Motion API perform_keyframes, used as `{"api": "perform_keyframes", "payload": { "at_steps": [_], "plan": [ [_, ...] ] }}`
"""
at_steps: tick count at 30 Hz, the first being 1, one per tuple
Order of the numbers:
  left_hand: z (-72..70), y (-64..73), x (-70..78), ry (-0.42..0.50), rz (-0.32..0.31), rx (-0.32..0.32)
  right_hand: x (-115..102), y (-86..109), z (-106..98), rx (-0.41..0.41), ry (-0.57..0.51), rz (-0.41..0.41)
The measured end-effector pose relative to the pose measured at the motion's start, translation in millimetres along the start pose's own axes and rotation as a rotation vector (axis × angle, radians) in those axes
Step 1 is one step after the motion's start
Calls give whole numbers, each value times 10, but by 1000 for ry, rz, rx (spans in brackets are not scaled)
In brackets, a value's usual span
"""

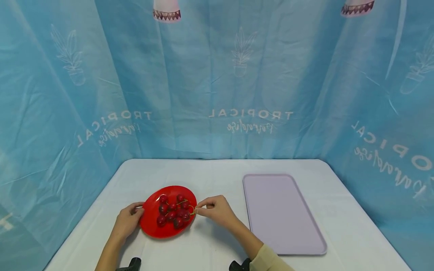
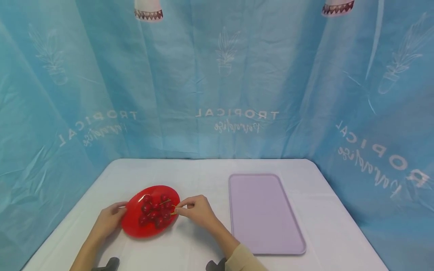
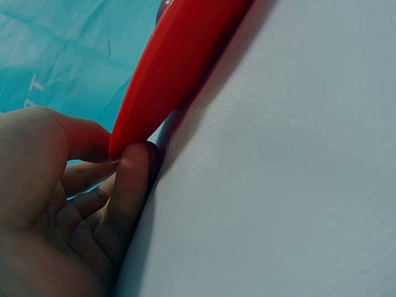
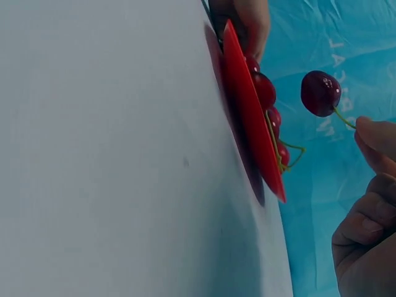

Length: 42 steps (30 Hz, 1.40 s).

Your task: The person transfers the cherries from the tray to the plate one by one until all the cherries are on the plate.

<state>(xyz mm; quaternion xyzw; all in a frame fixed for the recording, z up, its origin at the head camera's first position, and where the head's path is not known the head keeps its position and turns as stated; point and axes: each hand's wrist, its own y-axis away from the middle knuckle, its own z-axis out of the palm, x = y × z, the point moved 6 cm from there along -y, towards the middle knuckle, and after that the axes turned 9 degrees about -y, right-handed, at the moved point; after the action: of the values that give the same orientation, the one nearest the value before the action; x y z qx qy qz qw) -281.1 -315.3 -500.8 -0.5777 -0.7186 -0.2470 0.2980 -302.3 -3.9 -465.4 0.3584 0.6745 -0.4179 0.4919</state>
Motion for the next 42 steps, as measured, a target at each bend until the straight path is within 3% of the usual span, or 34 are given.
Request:
{"api": "perform_keyframes", "payload": {
  "at_steps": [18,35,42],
  "plan": [
    [12,1,26,-9,5,6,14,-85,363,-34,-67,16],
    [14,-1,32,-16,13,5,144,-133,589,-45,-16,4],
    [4,-18,13,-34,21,5,171,-137,641,-30,12,35]
  ]
}}
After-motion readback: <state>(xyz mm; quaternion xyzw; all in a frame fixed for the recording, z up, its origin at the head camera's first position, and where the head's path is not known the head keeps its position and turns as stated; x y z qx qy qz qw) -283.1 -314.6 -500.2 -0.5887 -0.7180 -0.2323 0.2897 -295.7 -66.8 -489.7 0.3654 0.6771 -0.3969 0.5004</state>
